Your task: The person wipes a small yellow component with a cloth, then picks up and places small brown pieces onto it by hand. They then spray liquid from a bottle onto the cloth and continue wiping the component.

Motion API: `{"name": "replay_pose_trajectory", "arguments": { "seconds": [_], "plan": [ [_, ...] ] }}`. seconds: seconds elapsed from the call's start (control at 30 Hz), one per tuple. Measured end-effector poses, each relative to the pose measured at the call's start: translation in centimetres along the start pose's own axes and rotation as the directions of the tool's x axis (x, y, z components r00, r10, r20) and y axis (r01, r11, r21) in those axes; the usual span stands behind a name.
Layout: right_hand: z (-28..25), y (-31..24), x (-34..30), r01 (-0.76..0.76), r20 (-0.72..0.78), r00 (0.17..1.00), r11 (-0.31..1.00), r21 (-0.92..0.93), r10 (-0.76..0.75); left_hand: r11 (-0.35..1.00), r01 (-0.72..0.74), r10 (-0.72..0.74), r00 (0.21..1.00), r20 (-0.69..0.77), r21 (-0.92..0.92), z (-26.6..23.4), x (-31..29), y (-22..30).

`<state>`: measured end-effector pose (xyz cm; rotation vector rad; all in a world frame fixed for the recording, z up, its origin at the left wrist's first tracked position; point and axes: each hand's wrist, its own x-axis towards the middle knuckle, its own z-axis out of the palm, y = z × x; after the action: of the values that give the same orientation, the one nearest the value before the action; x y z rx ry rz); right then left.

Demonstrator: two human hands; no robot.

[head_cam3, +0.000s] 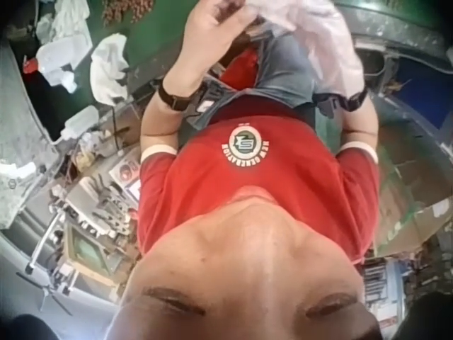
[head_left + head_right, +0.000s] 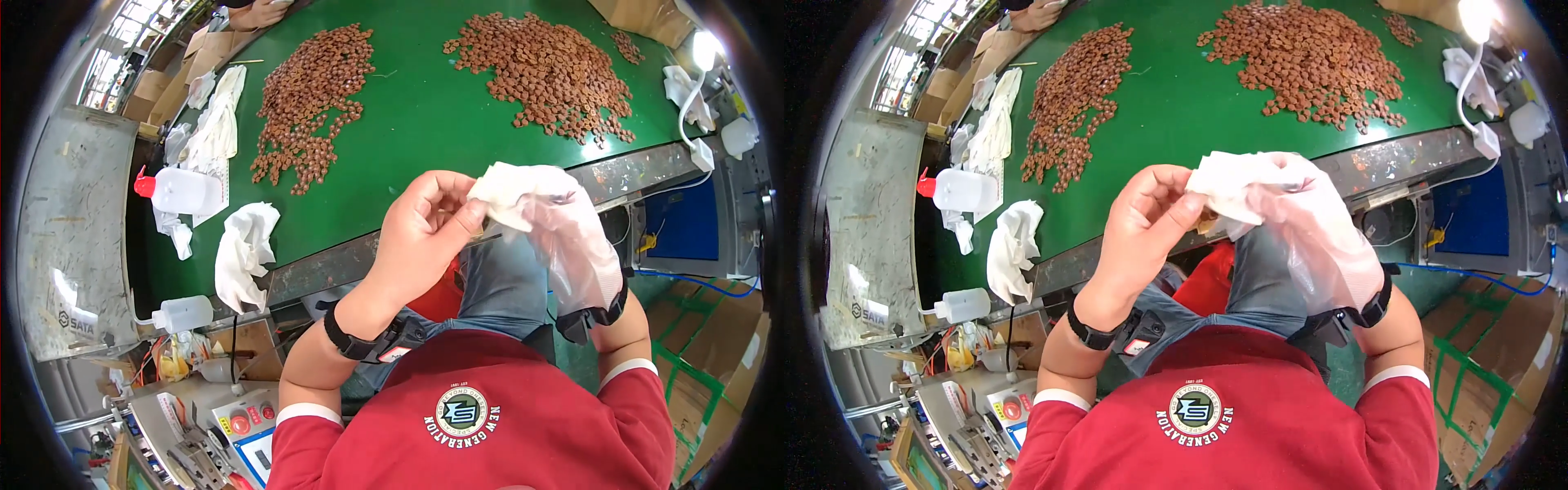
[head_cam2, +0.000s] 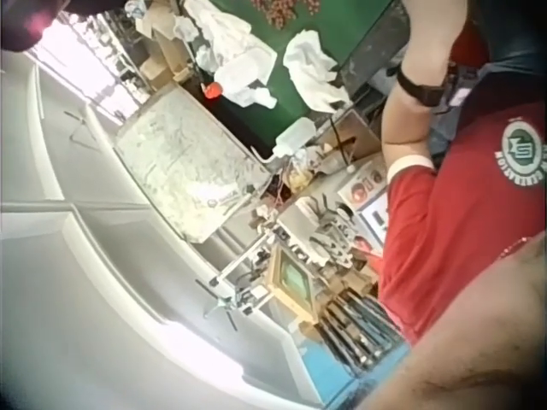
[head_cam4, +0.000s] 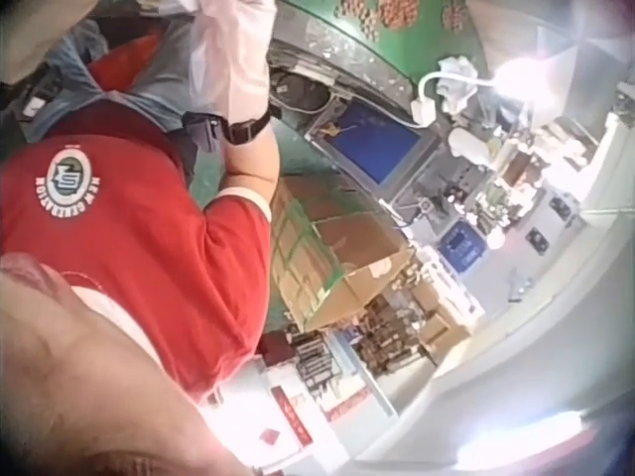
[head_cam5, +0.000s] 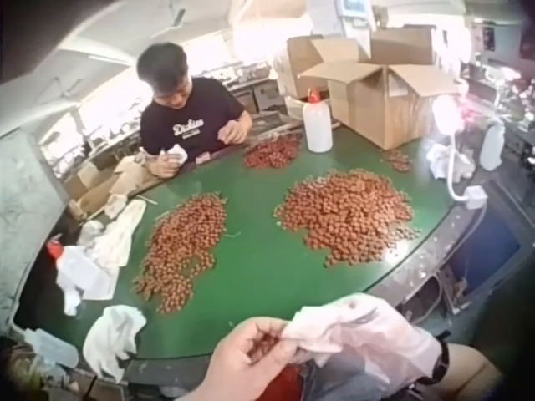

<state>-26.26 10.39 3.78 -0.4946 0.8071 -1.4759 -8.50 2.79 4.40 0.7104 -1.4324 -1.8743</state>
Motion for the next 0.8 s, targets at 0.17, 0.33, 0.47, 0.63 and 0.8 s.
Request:
{"name": "replay_pose_trajectory", "arguments": {
  "seconds": [0.17, 0.33, 0.47, 0.63, 0.8],
  "plan": [
    [-0.2, -0.1, 0.8, 0.017, 0.095, 0.995, 0.93, -0.367, 0.019, 0.978, -0.056, 0.049, 0.998, 0.04, 0.201, -1.1, -0.8, 0.3],
    [1.2, -1.3, 1.9, -0.021, 0.061, 0.996, 0.811, -0.585, 0.069, 0.813, -0.238, 0.273, 0.962, 0.013, 0.532, -2.7, -1.4, 1.0],
    [1.7, -0.2, 2.4, 0.095, 0.026, 0.993, 0.682, -0.726, -0.111, 0.7, -0.279, 0.515, 0.835, -0.195, 0.657, -6.4, -2.0, -0.8],
    [3.0, 3.0, 2.2, 0.599, 0.605, 0.763, -0.103, -0.794, -0.229, 0.664, -0.204, 0.521, 0.816, -0.25, 0.719, -8.1, -2.9, -2.3],
    [4.1, 3.3, 3.5, 0.532, 0.612, 0.782, -0.387, -0.754, -0.119, 0.617, -0.19, 0.512, 0.834, -0.206, 0.764, -8.2, -3.1, -2.3]
  ]
}}
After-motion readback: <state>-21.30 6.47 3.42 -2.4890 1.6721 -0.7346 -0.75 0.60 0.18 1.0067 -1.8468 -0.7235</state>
